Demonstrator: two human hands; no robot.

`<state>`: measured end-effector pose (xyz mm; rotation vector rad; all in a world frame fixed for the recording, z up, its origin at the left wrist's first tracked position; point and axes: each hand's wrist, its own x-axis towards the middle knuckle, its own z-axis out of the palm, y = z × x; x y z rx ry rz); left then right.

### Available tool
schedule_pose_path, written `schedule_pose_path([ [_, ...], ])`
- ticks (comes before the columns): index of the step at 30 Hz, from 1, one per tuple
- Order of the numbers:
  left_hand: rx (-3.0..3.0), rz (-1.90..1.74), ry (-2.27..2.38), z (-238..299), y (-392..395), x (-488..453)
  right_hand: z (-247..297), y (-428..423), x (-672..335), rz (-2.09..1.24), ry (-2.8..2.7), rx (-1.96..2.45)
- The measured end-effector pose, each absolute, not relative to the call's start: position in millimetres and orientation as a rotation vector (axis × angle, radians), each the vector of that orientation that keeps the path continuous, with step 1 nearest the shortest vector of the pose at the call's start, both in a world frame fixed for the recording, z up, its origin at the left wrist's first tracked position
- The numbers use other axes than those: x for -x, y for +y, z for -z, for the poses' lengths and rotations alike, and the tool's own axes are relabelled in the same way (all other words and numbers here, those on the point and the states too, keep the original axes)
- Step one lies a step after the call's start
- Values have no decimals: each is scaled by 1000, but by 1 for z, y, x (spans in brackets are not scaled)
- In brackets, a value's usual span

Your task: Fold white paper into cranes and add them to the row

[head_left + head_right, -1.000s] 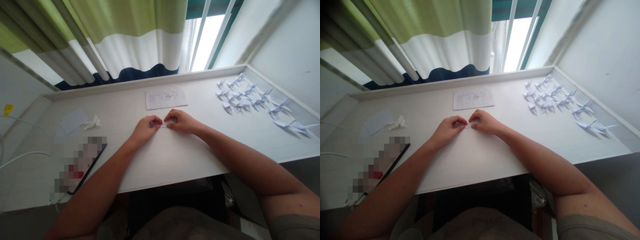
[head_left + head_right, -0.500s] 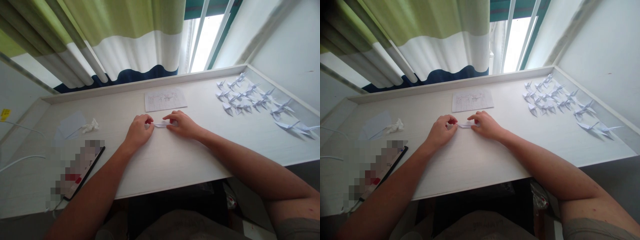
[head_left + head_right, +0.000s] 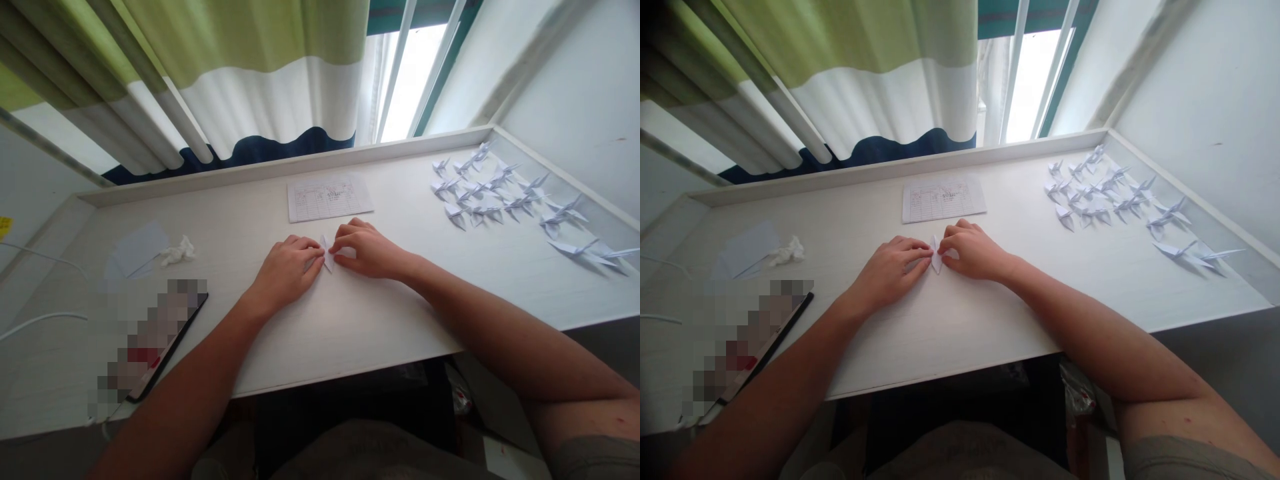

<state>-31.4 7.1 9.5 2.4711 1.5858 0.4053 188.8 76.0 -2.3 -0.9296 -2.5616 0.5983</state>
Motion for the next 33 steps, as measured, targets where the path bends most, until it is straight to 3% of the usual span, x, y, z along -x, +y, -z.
schedule_pose_path([
  [6, -2517, -375, 1526, -11, 9, 34, 7, 87, -195, -731, -2536, 730],
  [20, -2439, -446, 1435, -13, 10, 35, 1, 79, -194, -679, -2645, 678],
  [33, -2531, -374, 1478, -17, 7, 40, 2, 74, -190, -419, -2737, 608],
])
